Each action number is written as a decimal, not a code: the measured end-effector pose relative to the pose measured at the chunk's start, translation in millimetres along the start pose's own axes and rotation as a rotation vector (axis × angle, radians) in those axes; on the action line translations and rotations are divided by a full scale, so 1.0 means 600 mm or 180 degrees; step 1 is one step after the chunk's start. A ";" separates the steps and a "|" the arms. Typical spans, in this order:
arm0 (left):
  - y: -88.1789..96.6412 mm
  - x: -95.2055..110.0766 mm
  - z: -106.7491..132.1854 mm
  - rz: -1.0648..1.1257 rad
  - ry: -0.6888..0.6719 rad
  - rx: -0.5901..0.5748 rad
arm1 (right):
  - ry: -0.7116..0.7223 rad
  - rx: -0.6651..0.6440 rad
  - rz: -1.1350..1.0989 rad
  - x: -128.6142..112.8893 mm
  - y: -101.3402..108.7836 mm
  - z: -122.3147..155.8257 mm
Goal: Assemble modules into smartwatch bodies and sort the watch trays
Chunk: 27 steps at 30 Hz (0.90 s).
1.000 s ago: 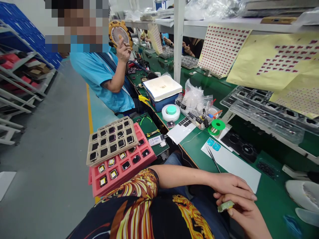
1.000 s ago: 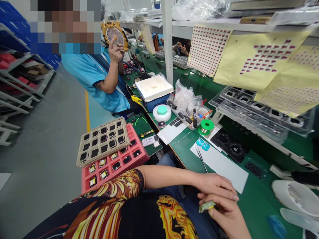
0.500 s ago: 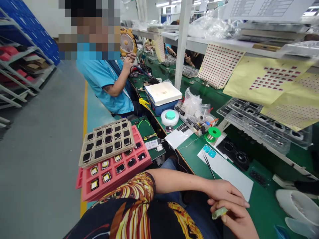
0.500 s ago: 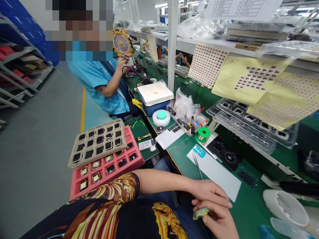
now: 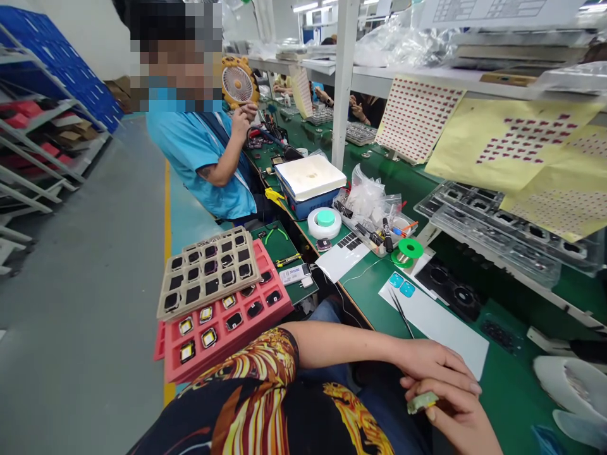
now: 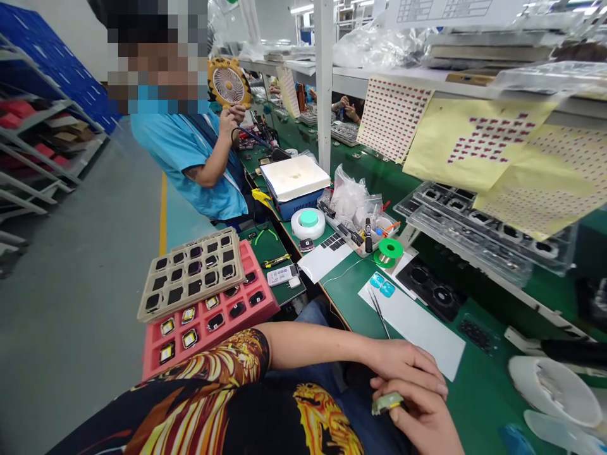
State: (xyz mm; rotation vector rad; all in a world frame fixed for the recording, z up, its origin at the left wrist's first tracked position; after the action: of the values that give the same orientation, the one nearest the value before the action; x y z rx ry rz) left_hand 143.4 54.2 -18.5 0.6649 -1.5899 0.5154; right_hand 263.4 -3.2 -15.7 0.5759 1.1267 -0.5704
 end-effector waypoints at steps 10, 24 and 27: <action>-0.006 -0.005 0.011 0.0060 0.0203 -0.0077 | -0.0049 -0.0005 -0.0022 0.004 -0.002 0.004; -0.004 -0.005 0.000 0.0076 -0.0117 0.0076 | -0.0081 -0.0035 0.0036 0.000 0.001 0.002; -0.006 -0.003 0.002 0.0149 -0.0021 0.0024 | -0.0030 -0.0041 0.0017 0.000 0.001 0.002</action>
State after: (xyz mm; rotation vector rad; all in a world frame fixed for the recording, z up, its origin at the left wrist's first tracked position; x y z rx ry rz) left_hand 144.9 50.9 -20.4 0.6368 -1.6136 0.5544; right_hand 264.6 -3.8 -15.0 0.5645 1.1189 -0.5603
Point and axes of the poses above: each hand's wrist, its own z-axis away from the middle knuckle, its own y-axis out of the back of the hand, x = y × z, the point moved 5 cm from there along -z, towards the middle knuckle, and after that the axes turned 12 degrees about -y, right-handed, at the moved point
